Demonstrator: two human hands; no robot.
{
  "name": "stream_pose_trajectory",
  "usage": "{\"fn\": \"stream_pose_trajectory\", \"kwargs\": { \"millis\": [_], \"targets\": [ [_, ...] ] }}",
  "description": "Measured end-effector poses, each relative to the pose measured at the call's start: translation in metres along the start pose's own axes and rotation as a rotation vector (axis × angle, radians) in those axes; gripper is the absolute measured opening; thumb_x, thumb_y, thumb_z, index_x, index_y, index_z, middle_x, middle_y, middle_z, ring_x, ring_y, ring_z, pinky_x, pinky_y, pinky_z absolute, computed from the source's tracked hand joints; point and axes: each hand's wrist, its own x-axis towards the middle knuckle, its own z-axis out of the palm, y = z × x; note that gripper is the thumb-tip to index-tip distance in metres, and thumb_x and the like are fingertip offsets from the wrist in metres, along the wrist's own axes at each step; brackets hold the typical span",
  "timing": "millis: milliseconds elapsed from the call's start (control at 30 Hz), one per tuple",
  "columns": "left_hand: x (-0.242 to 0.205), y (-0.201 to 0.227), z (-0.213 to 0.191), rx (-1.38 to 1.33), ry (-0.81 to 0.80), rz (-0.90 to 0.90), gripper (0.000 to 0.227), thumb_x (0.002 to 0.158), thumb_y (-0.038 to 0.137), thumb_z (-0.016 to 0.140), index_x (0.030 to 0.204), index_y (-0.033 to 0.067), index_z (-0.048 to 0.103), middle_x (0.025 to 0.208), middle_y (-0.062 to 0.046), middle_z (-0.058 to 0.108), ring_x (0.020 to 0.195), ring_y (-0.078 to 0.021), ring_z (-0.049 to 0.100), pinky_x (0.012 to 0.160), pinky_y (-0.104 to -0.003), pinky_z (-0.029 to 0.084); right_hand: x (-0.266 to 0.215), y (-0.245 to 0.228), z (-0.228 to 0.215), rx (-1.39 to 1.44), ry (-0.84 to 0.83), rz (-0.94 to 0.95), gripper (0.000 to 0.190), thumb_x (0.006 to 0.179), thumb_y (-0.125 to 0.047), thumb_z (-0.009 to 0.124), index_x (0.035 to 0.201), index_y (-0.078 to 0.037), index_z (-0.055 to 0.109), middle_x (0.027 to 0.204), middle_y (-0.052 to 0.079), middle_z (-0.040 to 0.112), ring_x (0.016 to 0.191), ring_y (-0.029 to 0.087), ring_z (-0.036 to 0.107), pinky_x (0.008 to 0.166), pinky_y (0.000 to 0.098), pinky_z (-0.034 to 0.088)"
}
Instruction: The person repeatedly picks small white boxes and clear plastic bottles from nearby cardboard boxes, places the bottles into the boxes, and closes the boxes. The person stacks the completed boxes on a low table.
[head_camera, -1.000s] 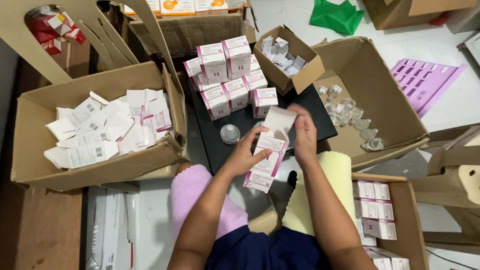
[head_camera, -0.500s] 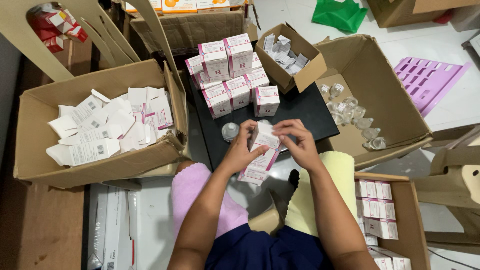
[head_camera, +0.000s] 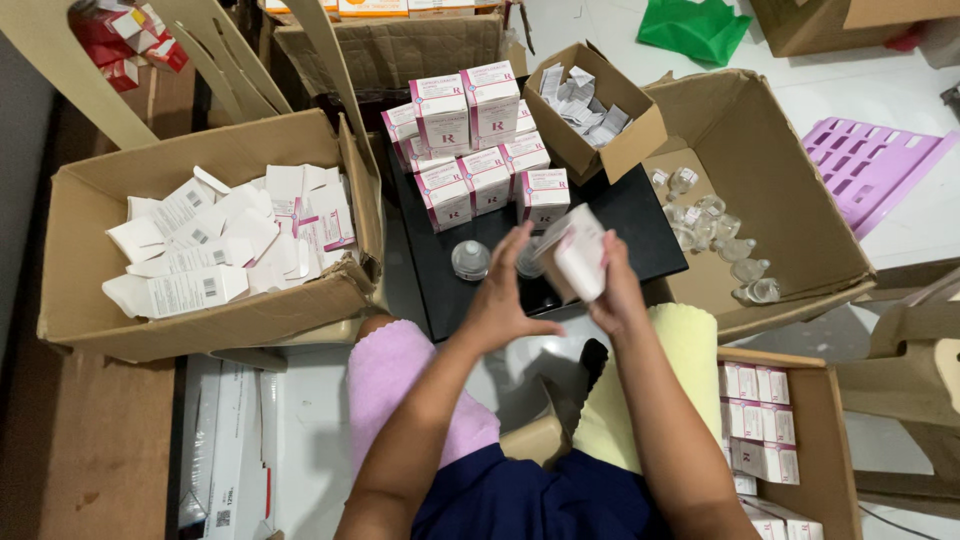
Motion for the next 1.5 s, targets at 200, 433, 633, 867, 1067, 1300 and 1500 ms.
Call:
{"fn": "stream_pose_trajectory", "kwargs": {
  "millis": [200, 433, 633, 867, 1067, 1300, 1500],
  "targets": [
    [0.004, -0.002, 0.013, 0.026, 0.357, -0.156, 0.095, 0.072, 0.031, 0.095, 0.147, 0.0061, 0.042, 0.138, -0.017, 0.061, 0.128, -0.0336, 0.065, 0.111, -0.042, 0.052, -0.003, 0.018, 0.003, -0.3, -0.162, -0.091, 0.05, 0.107, -0.052, 0.036, 0.131, -0.011, 0.054, 0.125, 0.005, 0.063, 0.108, 0.016, 0.063, 0.094, 0.0352, 0.055],
    [0.001, -0.016, -0.026, 0.42, 0.484, -0.228, 0.098, 0.072, 0.044, 0.092, 0.143, -0.0005, 0.041, 0.129, -0.023, 0.062, 0.113, -0.0402, 0.067, 0.094, -0.045, 0.056, 0.009, -0.002, -0.009, -0.553, 0.045, -0.255, 0.032, 0.103, -0.027, 0.059, 0.13, -0.01, 0.056, 0.121, 0.002, 0.061, 0.102, 0.012, 0.062, 0.085, 0.029, 0.052],
    [-0.009, -0.044, -0.057, 0.491, 0.732, -0.405, 0.097, 0.074, 0.042, 0.092, 0.146, 0.0021, 0.04, 0.131, -0.022, 0.061, 0.118, -0.0418, 0.065, 0.096, -0.049, 0.053, 0.009, 0.01, -0.014, -0.603, -0.012, -0.32, 0.032, 0.1, -0.017, 0.066, 0.129, -0.007, 0.058, 0.12, 0.003, 0.062, 0.101, 0.011, 0.063, 0.084, 0.0263, 0.051],
    [-0.006, -0.081, -0.044, 0.476, 0.547, -0.84, 0.101, 0.068, 0.045, 0.093, 0.145, 0.009, 0.038, 0.132, -0.022, 0.059, 0.112, -0.0456, 0.062, 0.086, -0.054, 0.052, 0.011, 0.027, -0.015, -0.675, -0.016, -0.352, 0.03, 0.097, -0.013, 0.069, 0.125, -0.005, 0.062, 0.111, 0.002, 0.065, 0.086, 0.009, 0.058, 0.077, 0.0251, 0.05],
    [-0.012, -0.079, -0.027, 0.611, 0.651, -0.657, 0.118, 0.066, 0.058, 0.09, 0.15, 0.0013, 0.029, 0.15, -0.029, 0.038, 0.139, -0.0489, 0.039, 0.106, -0.056, 0.041, 0.02, 0.03, -0.032, -0.734, 0.017, -0.376, 0.026, 0.097, -0.012, 0.07, 0.121, -0.005, 0.064, 0.105, 0.001, 0.064, 0.083, 0.007, 0.056, 0.073, 0.0233, 0.048],
    [-0.009, -0.06, -0.022, 0.546, 0.715, -0.232, 0.103, 0.088, 0.055, 0.076, 0.155, -0.0037, 0.025, 0.163, -0.028, 0.03, 0.153, -0.0502, 0.027, 0.127, -0.061, 0.021, 0.109, -0.027, -0.03, -0.856, 0.048, -0.728, 0.015, 0.1, -0.008, 0.071, 0.113, -0.003, 0.067, 0.094, -0.001, 0.065, 0.081, 0.008, 0.056, 0.074, 0.0253, 0.048],
    [0.001, -0.049, 0.012, 0.453, 0.473, 0.064, 0.081, 0.095, 0.051, 0.073, 0.15, 0.0033, 0.036, 0.156, -0.022, 0.042, 0.148, -0.0437, 0.039, 0.126, -0.057, 0.031, 0.226, -0.086, 0.015, -1.171, 0.151, -0.806, 0.013, 0.094, -0.009, 0.072, 0.105, -0.005, 0.07, 0.096, 0.008, 0.073, 0.084, 0.02, 0.07, 0.077, 0.0335, 0.055]
  ]
}}
